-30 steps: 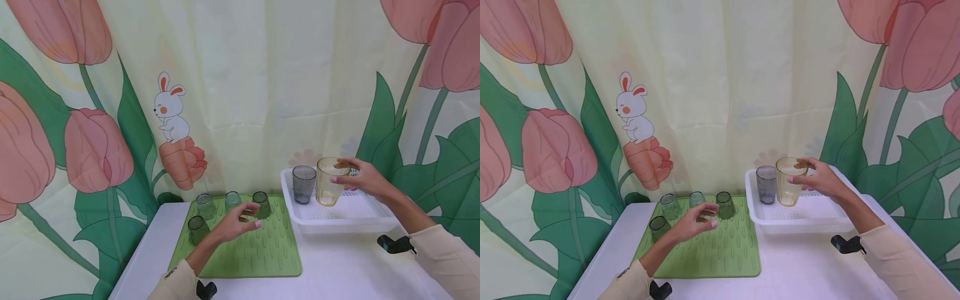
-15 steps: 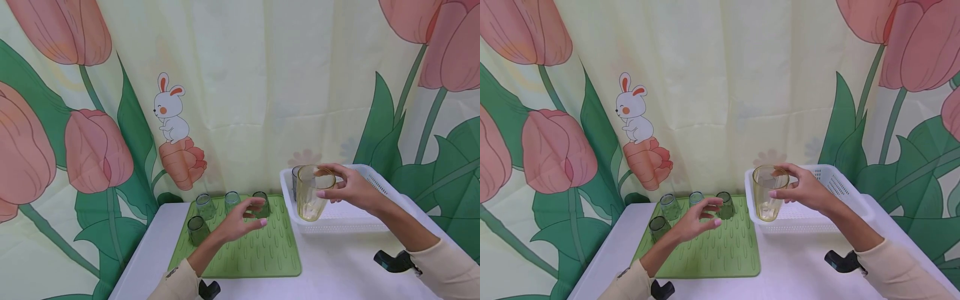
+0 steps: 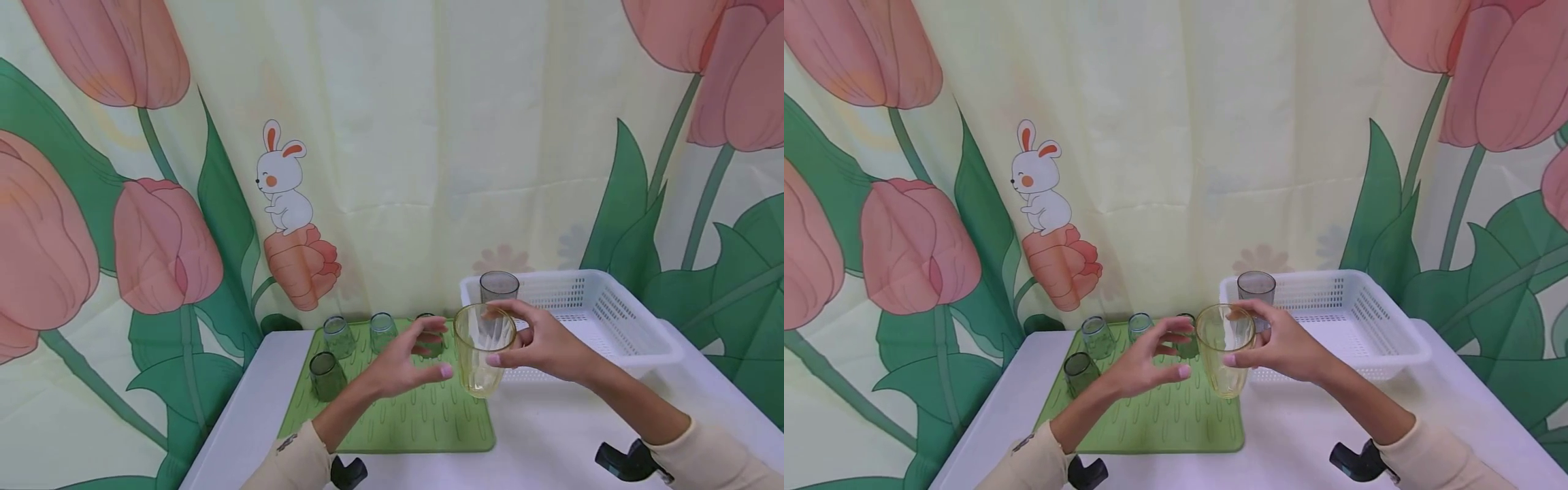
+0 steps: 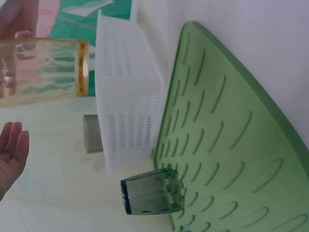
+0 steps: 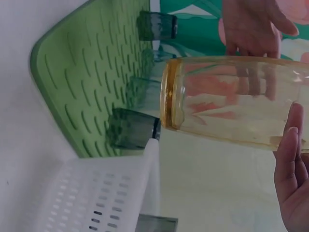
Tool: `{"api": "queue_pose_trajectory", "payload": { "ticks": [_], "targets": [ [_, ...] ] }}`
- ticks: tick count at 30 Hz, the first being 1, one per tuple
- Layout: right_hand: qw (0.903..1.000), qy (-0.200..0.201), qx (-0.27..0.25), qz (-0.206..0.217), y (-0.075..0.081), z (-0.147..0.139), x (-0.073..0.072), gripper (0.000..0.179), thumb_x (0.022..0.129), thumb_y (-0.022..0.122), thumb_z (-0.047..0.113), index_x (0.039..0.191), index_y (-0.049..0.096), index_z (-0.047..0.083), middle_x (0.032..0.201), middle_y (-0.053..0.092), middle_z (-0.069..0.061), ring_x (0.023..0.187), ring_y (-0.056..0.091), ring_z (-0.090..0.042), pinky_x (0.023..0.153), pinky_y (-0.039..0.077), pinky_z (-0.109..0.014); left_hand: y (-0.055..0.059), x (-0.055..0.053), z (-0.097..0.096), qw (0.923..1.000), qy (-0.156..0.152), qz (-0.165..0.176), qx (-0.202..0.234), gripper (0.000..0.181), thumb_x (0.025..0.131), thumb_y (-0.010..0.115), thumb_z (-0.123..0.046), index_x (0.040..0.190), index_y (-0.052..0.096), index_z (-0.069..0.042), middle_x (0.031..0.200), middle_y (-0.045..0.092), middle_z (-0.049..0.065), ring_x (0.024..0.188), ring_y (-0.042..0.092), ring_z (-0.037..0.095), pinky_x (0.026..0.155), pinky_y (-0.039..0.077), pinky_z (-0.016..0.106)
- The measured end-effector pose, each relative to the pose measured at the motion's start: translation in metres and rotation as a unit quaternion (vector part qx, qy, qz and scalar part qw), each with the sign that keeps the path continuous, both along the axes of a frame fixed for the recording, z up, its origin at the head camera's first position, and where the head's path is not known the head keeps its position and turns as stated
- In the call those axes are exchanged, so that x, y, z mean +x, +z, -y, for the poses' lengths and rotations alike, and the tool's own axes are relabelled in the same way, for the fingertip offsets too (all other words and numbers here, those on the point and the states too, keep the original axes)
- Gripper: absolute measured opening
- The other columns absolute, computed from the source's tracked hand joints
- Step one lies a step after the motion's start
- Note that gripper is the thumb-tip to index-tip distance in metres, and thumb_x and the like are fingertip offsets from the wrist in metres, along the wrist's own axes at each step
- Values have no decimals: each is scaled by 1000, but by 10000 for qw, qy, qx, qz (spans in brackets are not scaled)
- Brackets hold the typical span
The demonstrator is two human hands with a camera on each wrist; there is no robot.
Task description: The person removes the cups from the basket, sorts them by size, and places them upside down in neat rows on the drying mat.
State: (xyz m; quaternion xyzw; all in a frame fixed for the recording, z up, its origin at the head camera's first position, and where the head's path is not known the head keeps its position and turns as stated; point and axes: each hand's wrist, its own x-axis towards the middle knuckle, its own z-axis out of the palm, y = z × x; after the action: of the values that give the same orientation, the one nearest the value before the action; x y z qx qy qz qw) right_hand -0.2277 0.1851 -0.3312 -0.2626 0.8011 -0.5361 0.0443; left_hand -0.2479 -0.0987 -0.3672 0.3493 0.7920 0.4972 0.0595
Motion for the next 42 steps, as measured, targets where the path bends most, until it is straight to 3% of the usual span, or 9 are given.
{"api": "queue_pose_trajectory", "payload": {
  "ticks": [3, 9, 12, 18, 26, 32, 36, 39, 42],
  "targets": [
    [9999, 160, -35, 34, -5, 7, 2, 77, 82, 82, 13, 145, 39, 0, 75, 65, -4, 54, 54, -7, 49, 43, -27, 2, 2, -2, 10000, -67, -2, -43, 86, 85, 69, -62, 152, 36, -20, 147, 48, 0, 130, 52, 17, 106, 46, 34],
    [9993, 350, -136, 46, -13, 17, 5, 77, 80, 84, 12, 143, 41, -2, 125, 59, -19, 54, 52, -4, 47, 41, -24, 2, 2, -3, 9999, -126, 11, -77, 89, 83, 73, -59, 153, 34, -20, 148, 46, -2, 127, 52, 13, 105, 46, 31],
    [9990, 412, -119, 111, -17, 21, 7, 78, 80, 84, 13, 144, 41, -1, 135, 53, -24, 54, 51, -4, 48, 41, -24, 1, 2, -3, 9999, -94, -21, -143, 86, 83, 77, -52, 153, 35, -22, 148, 47, -3, 124, 53, 12, 105, 46, 31],
    [9981, 562, -204, 172, -26, 25, 7, 77, 80, 84, 12, 143, 42, -1, 135, 52, -26, 53, 50, -2, 47, 42, -23, -1, 6, -3, 9996, -52, -207, -204, 82, 82, 82, -31, 151, 40, -17, 145, 49, -3, 121, 54, 12, 104, 47, 30],
    [9976, 619, -236, 211, -33, 30, 8, 76, 80, 84, 12, 142, 42, -2, 134, 52, -28, 53, 52, -2, 47, 42, -21, -3, 7, -1, 9987, -90, -364, -340, 82, 81, 84, -32, 150, 42, -20, 137, 52, 0, 118, 55, 12, 100, 49, 29],
    [9967, 731, -258, 242, -36, 31, 8, 76, 81, 83, 11, 143, 40, -4, 97, 70, -13, 53, 55, -2, 49, 43, -21, -4, 6, -1, 9986, -147, -340, -372, 82, 80, 85, -29, 149, 43, -17, 135, 54, 8, 120, 55, 17, 101, 48, 29],
    [9959, 821, -252, 301, -39, 32, 8, 75, 82, 82, 10, 143, 39, -4, 65, 63, 3, 53, 52, -1, 49, 42, -21, -4, 7, -1, 9989, -79, -262, -392, 80, 80, 85, -30, 147, 45, -15, 133, 57, 5, 120, 57, 20, 100, 49, 27],
    [9955, 853, -317, 265, -42, 33, 8, 73, 83, 81, 9, 143, 41, -2, 80, 66, -3, 54, 52, -1, 49, 43, -21, -5, 8, 0, 9988, 3, -272, -416, 78, 79, 85, -31, 146, 46, -15, 132, 58, 3, 119, 58, 18, 100, 49, 27],
    [9952, 869, -397, 216, -44, 34, 8, 72, 83, 81, 8, 143, 43, 0, 116, 62, -21, 56, 56, -2, 50, 45, -21, -6, 9, 1, 9989, 53, -282, -381, 77, 79, 85, -32, 145, 47, -15, 132, 59, 6, 118, 58, 19, 100, 48, 27]
  ]
}}
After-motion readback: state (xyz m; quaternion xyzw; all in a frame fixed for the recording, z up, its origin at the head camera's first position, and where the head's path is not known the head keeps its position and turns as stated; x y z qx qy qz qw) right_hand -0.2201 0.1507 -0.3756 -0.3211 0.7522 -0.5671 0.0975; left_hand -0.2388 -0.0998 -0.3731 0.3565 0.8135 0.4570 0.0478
